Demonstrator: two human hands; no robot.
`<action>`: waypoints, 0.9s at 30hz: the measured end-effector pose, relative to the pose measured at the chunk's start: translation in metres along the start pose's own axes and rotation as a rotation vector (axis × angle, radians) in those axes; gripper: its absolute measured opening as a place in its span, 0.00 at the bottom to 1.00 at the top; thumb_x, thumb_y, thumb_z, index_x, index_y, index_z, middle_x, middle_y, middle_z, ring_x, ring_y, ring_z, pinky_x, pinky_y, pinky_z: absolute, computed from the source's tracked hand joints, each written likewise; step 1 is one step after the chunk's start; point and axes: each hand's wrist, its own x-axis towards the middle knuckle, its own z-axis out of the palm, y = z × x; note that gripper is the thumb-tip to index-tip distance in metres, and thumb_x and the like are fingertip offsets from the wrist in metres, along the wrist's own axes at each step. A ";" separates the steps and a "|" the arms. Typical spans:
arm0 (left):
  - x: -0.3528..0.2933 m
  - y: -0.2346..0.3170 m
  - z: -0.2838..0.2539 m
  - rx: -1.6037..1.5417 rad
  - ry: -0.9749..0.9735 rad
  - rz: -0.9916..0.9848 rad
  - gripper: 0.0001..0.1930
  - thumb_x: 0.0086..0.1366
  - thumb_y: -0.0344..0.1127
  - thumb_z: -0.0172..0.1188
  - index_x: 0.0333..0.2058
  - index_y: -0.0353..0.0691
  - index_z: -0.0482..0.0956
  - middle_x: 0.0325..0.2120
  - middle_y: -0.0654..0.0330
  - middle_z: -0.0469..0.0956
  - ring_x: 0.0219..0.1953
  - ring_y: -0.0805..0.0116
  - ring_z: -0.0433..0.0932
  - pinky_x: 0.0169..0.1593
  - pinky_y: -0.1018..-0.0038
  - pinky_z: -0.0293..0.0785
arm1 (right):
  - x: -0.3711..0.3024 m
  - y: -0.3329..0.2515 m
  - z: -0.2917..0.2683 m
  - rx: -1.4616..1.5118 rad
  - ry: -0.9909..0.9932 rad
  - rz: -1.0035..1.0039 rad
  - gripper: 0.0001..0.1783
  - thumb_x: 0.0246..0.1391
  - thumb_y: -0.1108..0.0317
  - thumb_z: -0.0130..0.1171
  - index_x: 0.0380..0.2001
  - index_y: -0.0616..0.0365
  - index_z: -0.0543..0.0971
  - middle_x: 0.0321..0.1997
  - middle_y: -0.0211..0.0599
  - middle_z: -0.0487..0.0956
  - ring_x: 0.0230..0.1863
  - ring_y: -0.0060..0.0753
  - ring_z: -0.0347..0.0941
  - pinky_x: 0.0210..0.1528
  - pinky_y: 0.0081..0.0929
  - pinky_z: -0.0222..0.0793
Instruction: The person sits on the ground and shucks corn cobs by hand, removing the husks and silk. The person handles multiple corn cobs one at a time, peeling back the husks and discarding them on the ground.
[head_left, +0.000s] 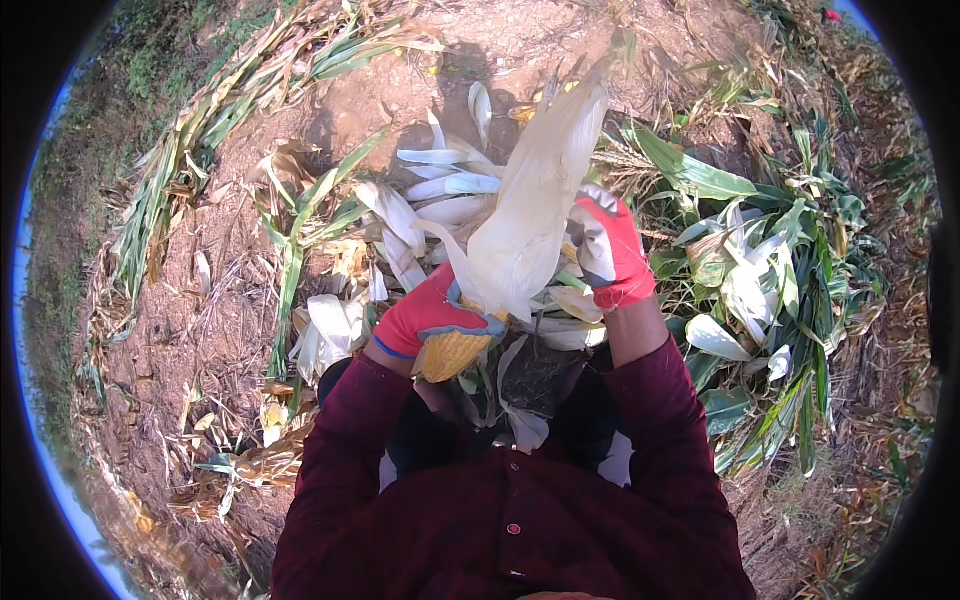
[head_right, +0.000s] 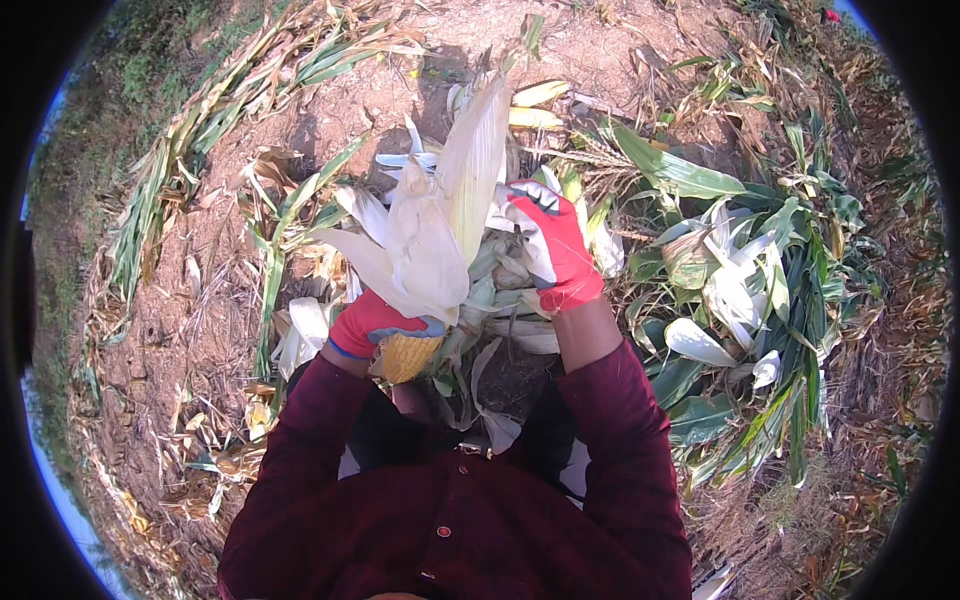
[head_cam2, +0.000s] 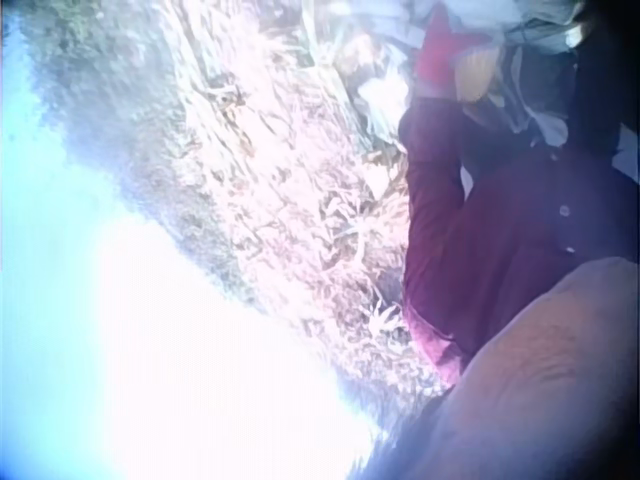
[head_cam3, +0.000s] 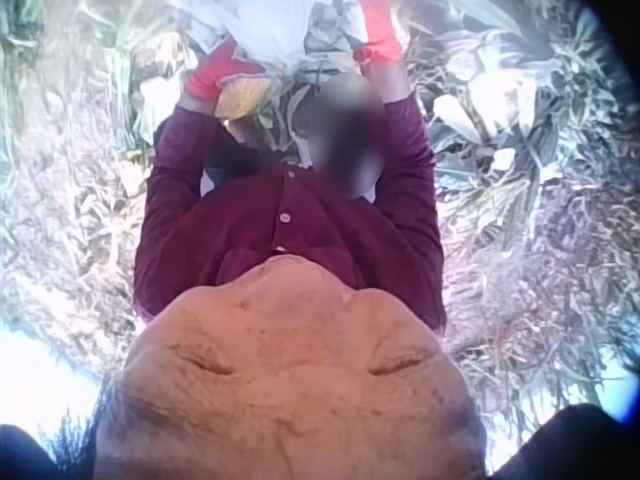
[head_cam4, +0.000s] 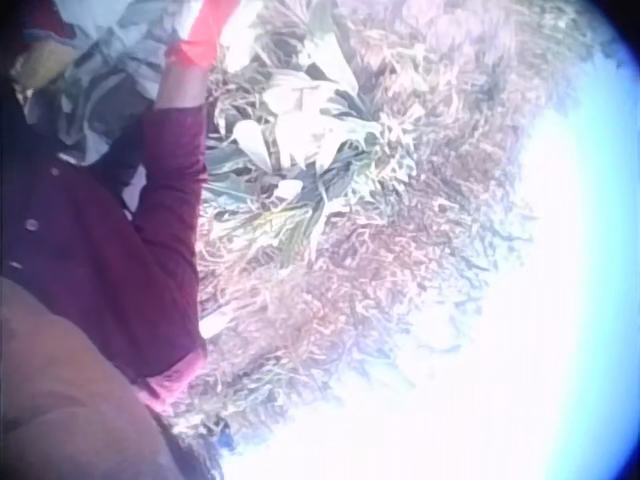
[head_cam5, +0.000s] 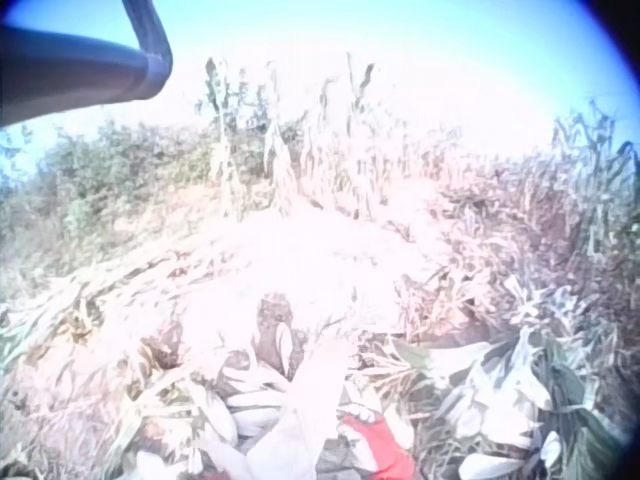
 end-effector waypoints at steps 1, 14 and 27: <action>0.000 0.001 0.001 -0.041 0.034 -0.032 0.34 0.43 0.24 0.68 0.53 0.36 0.69 0.43 0.59 0.76 0.44 0.68 0.75 0.46 0.71 0.73 | 0.000 -0.002 0.002 -0.049 0.046 0.001 0.14 0.55 0.64 0.50 0.40 0.62 0.75 0.25 0.26 0.72 0.24 0.21 0.66 0.28 0.17 0.62; 0.015 0.011 0.013 -0.506 0.061 0.088 0.38 0.40 0.51 0.67 0.48 0.38 0.65 0.35 0.60 0.68 0.36 0.66 0.71 0.42 0.74 0.70 | 0.007 0.012 -0.005 0.723 0.113 0.206 0.22 0.56 0.52 0.53 0.44 0.58 0.71 0.50 0.43 0.73 0.52 0.42 0.71 0.56 0.39 0.66; 0.009 -0.026 0.006 -0.165 0.112 0.037 0.31 0.45 0.34 0.63 0.51 0.30 0.69 0.42 0.47 0.76 0.42 0.55 0.78 0.46 0.64 0.75 | -0.017 -0.009 0.059 0.317 0.099 0.663 0.19 0.62 0.54 0.49 0.43 0.59 0.75 0.28 0.28 0.74 0.26 0.18 0.69 0.26 0.21 0.67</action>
